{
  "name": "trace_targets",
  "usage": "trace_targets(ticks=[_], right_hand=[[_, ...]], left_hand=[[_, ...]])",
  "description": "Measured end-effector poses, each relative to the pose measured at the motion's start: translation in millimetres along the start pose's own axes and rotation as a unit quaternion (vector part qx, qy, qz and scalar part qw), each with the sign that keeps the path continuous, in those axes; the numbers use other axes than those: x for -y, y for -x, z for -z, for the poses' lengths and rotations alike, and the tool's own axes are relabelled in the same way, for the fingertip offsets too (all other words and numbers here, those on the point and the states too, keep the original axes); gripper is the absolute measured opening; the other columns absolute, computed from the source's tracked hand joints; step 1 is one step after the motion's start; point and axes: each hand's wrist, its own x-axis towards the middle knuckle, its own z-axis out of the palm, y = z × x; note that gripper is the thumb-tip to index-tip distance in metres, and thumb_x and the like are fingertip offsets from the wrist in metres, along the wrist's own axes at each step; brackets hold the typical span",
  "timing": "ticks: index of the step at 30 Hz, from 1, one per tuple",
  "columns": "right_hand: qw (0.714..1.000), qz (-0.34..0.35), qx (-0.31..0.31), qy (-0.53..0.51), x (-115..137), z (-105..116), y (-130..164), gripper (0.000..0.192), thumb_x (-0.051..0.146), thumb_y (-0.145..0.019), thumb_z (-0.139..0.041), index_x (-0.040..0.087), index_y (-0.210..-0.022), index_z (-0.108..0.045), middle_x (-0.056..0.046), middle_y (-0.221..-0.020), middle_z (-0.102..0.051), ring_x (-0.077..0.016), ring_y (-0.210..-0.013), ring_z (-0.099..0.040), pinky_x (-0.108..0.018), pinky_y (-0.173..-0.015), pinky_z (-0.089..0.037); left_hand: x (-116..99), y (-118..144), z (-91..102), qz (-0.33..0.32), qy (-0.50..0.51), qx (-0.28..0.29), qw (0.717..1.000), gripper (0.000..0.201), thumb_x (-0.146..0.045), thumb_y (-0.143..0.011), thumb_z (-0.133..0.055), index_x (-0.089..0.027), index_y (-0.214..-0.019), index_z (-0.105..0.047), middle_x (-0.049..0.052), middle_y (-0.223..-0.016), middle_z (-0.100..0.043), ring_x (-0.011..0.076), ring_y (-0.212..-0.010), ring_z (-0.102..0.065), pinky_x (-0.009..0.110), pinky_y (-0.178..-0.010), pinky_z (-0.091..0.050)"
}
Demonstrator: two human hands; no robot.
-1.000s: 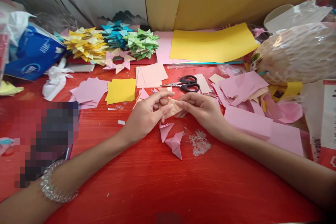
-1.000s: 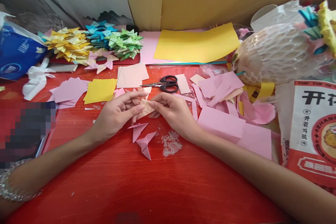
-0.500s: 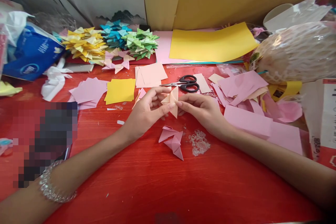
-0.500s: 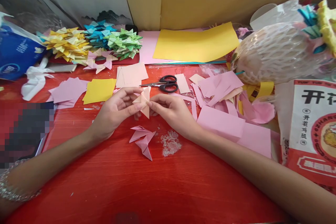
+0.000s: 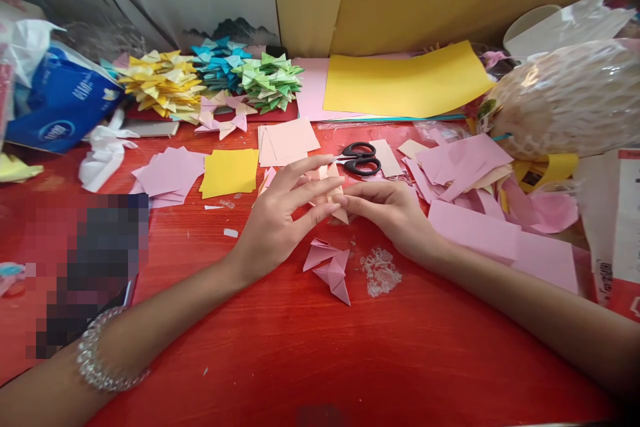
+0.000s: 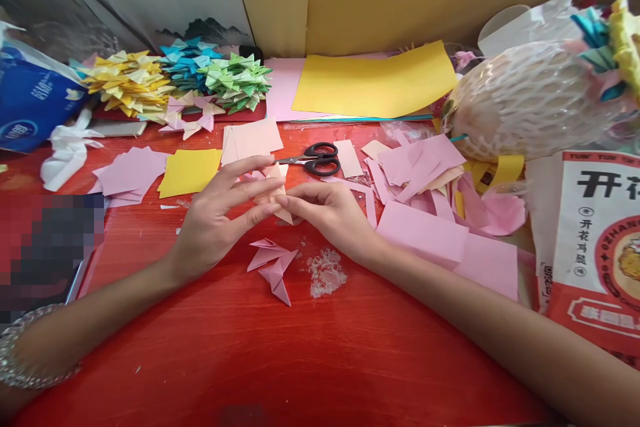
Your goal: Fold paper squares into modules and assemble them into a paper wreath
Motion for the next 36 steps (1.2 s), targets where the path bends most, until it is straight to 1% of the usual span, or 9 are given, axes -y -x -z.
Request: trace_targets(ticks=[5,10,14,17,19,21,24,28,36], right_hand=[[0.999,-0.01,0.006,-0.041,1.3,0.6,-0.2,0.027,0.035,-0.081,-0.059,0.017,-0.062,-0.065,0.001,-0.064,-0.061,-0.0107,-0.064,-0.053,-0.024,-0.065,-0.043],[0.998,-0.012,0.005,-0.064,-2.1,1.4,0.7,0.02,0.036,-0.079,-0.062,0.02,-0.072,-0.072,-0.001,-0.072,-0.069,-0.015,-0.075,-0.062,-0.028,-0.074,-0.049],[0.998,0.004,0.002,-0.062,-2.2,-0.9,0.9,0.017,0.033,-0.082,-0.06,0.022,-0.08,-0.072,0.0,-0.077,-0.07,-0.0137,-0.079,-0.064,-0.026,-0.076,-0.051],[0.998,0.004,-0.029,-0.064,-2.9,-3.2,-0.3,0.015,0.032,-0.082,-0.06,0.019,-0.086,-0.067,0.0,-0.079,-0.067,-0.0109,-0.069,-0.063,-0.023,-0.064,-0.051],[0.997,-0.004,-0.026,-0.067,-3.9,-3.9,-1.3,0.019,0.032,-0.082,-0.06,0.018,-0.094,-0.063,-0.001,-0.079,-0.066,-0.0105,-0.064,-0.062,-0.022,-0.057,-0.051],[0.998,-0.012,0.007,-0.054,-4.5,-3.8,-1.7,0.022,0.034,-0.084,-0.057,0.017,-0.097,-0.062,-0.001,-0.076,-0.066,-0.0107,-0.064,-0.062,-0.022,-0.057,-0.051],[0.999,-0.026,0.041,-0.02,-4.2,-3.2,-1.0,0.029,0.038,-0.088,-0.049,0.014,-0.091,-0.066,-0.003,-0.071,-0.066,-0.0107,-0.062,-0.063,-0.023,-0.06,-0.053],[0.997,-0.023,0.057,-0.04,-4.3,-2.7,-0.3,0.026,0.038,-0.085,-0.054,0.016,-0.09,-0.068,-0.002,-0.075,-0.066,-0.0112,-0.064,-0.064,-0.023,-0.06,-0.054],[0.997,-0.035,0.031,-0.055,-6.4,-3.1,-2.3,0.023,0.035,-0.083,-0.057,0.014,-0.08,-0.065,-0.001,-0.065,-0.064,-0.0103,-0.058,-0.062,-0.023,-0.059,-0.053]], left_hand=[[1.4,0.3,0.0,-0.033,-0.012,0.024,0.999,0.035,-0.022,-0.087,-0.054,-0.028,-0.121,-0.054,0.001,-0.131,-0.053,0.019,-0.13,-0.037,0.044,-0.108,-0.031],[-1.8,3.8,-1.4,-0.008,0.03,0.014,0.999,0.031,-0.021,-0.087,-0.053,-0.026,-0.117,-0.059,0.0,-0.115,-0.065,0.0161,-0.111,-0.056,0.034,-0.097,-0.045],[-6.1,5.0,-0.5,0.103,0.057,-0.011,0.993,0.025,-0.028,-0.086,-0.055,-0.026,-0.109,-0.063,-0.001,-0.105,-0.069,0.0147,-0.091,-0.065,0.028,-0.085,-0.051],[-8.6,3.6,0.1,0.2,0.141,-0.035,0.969,0.023,-0.034,-0.083,-0.058,-0.022,-0.101,-0.064,0.002,-0.102,-0.07,0.0164,-0.089,-0.066,0.028,-0.083,-0.052],[-9.7,2.0,0.1,0.227,0.208,-0.034,0.951,0.021,-0.035,-0.082,-0.059,-0.019,-0.096,-0.063,0.002,-0.095,-0.07,0.0159,-0.083,-0.067,0.028,-0.081,-0.052],[-10.1,0.6,0.0,0.233,0.244,-0.029,0.941,0.018,-0.034,-0.082,-0.06,-0.018,-0.09,-0.061,0.002,-0.086,-0.07,0.0145,-0.077,-0.067,0.027,-0.078,-0.052],[-9.5,-0.9,0.0,0.245,0.248,-0.026,0.937,0.019,-0.035,-0.081,-0.06,-0.017,-0.087,-0.06,0.002,-0.08,-0.069,0.0131,-0.071,-0.064,0.026,-0.073,-0.051],[-6.7,-1.5,-0.2,0.258,0.25,-0.006,0.933,0.021,-0.037,-0.082,-0.058,-0.017,-0.086,-0.058,0.001,-0.074,-0.066,0.0119,-0.065,-0.06,0.025,-0.063,-0.049],[-3.9,-1.0,-0.4,0.251,0.265,0.037,0.93,0.021,-0.035,-0.089,-0.048,-0.016,-0.086,-0.057,0.003,-0.075,-0.063,0.0121,-0.065,-0.058,0.025,-0.062,-0.048]])
